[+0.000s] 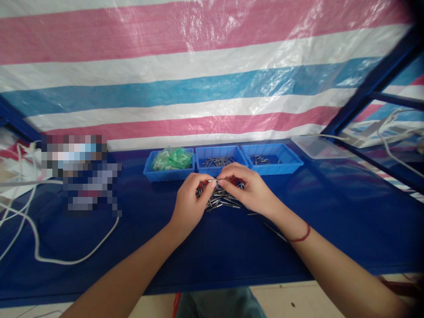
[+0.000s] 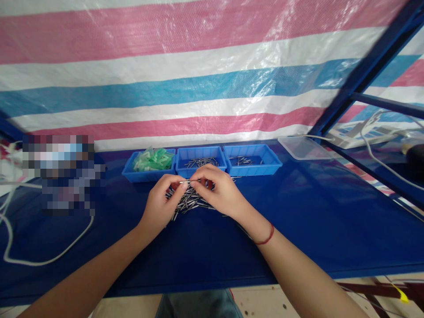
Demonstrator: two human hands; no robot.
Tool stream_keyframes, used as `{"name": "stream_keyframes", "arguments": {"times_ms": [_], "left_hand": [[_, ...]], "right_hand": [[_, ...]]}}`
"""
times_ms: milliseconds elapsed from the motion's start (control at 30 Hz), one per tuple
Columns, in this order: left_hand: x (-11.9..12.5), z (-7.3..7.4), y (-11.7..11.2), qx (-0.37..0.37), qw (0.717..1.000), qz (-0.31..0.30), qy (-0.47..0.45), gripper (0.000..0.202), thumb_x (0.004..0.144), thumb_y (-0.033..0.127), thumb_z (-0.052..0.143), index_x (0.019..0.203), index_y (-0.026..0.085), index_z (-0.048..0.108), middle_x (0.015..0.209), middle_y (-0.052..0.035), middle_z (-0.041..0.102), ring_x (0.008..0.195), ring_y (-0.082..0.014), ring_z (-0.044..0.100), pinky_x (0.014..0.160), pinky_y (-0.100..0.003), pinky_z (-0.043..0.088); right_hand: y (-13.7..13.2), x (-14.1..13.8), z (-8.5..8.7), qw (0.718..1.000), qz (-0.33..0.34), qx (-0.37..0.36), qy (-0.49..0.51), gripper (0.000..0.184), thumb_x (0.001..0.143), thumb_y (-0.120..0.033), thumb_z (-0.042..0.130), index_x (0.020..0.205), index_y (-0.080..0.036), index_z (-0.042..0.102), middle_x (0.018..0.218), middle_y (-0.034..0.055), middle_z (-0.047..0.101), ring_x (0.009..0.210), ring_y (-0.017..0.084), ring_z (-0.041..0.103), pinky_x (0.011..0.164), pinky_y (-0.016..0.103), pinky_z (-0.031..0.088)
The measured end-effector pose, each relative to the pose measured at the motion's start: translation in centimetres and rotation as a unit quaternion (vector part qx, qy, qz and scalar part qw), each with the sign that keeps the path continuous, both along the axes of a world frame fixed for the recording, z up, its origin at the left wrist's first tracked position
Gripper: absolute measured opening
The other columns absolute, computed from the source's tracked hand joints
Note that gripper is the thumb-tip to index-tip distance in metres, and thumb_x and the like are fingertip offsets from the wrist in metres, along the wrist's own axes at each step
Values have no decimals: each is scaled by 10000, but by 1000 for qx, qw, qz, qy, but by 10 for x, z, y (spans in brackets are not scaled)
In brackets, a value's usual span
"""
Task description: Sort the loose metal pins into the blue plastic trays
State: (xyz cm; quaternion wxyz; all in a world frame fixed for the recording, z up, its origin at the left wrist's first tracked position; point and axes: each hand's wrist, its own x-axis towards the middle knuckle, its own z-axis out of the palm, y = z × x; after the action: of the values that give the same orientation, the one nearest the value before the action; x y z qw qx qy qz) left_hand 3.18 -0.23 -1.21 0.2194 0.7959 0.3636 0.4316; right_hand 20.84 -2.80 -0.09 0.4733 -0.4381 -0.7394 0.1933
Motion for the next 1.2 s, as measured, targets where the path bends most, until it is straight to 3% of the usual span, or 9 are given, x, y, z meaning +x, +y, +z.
{"name": "stream_keyframes", "arguments": {"times_ms": [133, 267, 333, 433, 533, 700, 900, 1033, 1200], "left_hand": [[0, -2, 0, -4, 1000, 7, 4, 88, 890, 258, 551, 933, 191, 591, 847, -17, 626, 768, -144, 583, 733, -262, 451], [1, -4, -2, 1, 1000, -2, 20, 162, 889, 257, 554, 1038, 194, 574, 829, -15, 633, 763, -148, 593, 749, -280, 448], [3, -3, -5, 21, 999, -28, 39, 151, 892, 239, 545, 1030, 194, 589, 825, -17, 640, 788, -155, 599, 771, -292, 446], [7, -1, -13, 67, 987, -112, 94, 146, 903, 225, 525, 1003, 195, 627, 876, -34, 661, 857, -170, 598, 813, -311, 440], [10, -1, -23, 110, 955, -213, 173, 197, 925, 235, 489, 1036, 210, 650, 962, -42, 668, 922, -178, 581, 849, -324, 433], [18, -7, -39, 174, 908, -292, 245, 252, 951, 256, 452, 1127, 232, 630, 1118, -28, 640, 1027, -181, 539, 897, -322, 410], [46, -17, -47, 222, 900, -254, 276, 235, 967, 272, 441, 1119, 289, 619, 1081, 23, 636, 934, -164, 541, 739, -315, 394], [64, -17, -50, 232, 886, -251, 312, 163, 946, 259, 485, 946, 235, 647, 1066, 0, 618, 929, -171, 540, 728, -321, 377], [53, -8, -40, 230, 891, -209, 329, 142, 948, 188, 461, 918, 184, 600, 931, -20, 630, 894, -182, 559, 748, -329, 379]], "right_hand": [[-1, 0, 3, 998, -26, 44, -40, 102, 868, -235, 551, 864, -202, 647, 917, 69, 614, 857, 180, 586, 762, 322, 475], [5, 19, 4, 981, -161, 94, -57, 117, 856, -231, 542, 810, -193, 642, 892, 71, 631, 890, 204, 591, 822, 352, 458], [11, 37, 1, 954, -273, 104, -70, 145, 849, -255, 541, 780, -185, 648, 849, 71, 639, 844, 216, 593, 807, 371, 452], [20, 65, -7, 891, -428, 95, -117, 182, 836, -301, 554, 816, -168, 679, 873, 101, 639, 875, 259, 575, 847, 432, 417], [25, 81, -14, 852, -496, 90, -138, 254, 824, -345, 574, 971, -168, 682, 1009, 137, 615, 1003, 303, 532, 889, 471, 380], [26, 75, -15, 869, -453, 119, -156, 251, 840, -345, 556, 976, -167, 668, 981, 124, 607, 999, 281, 539, 912, 452, 376], [23, 59, -12, 898, -392, 134, -151, 197, 835, -284, 551, 944, -175, 675, 976, 103, 606, 960, 256, 542, 900, 427, 385], [21, 55, -10, 905, -377, 138, -139, 168, 831, -254, 544, 906, -185, 677, 940, 91, 612, 919, 250, 549, 868, 420, 400], [15, 44, -3, 928, -317, 144, -130, 140, 847, -215, 525, 834, -186, 662, 891, 79, 645, 872, 237, 570, 841, 400, 418]]}}
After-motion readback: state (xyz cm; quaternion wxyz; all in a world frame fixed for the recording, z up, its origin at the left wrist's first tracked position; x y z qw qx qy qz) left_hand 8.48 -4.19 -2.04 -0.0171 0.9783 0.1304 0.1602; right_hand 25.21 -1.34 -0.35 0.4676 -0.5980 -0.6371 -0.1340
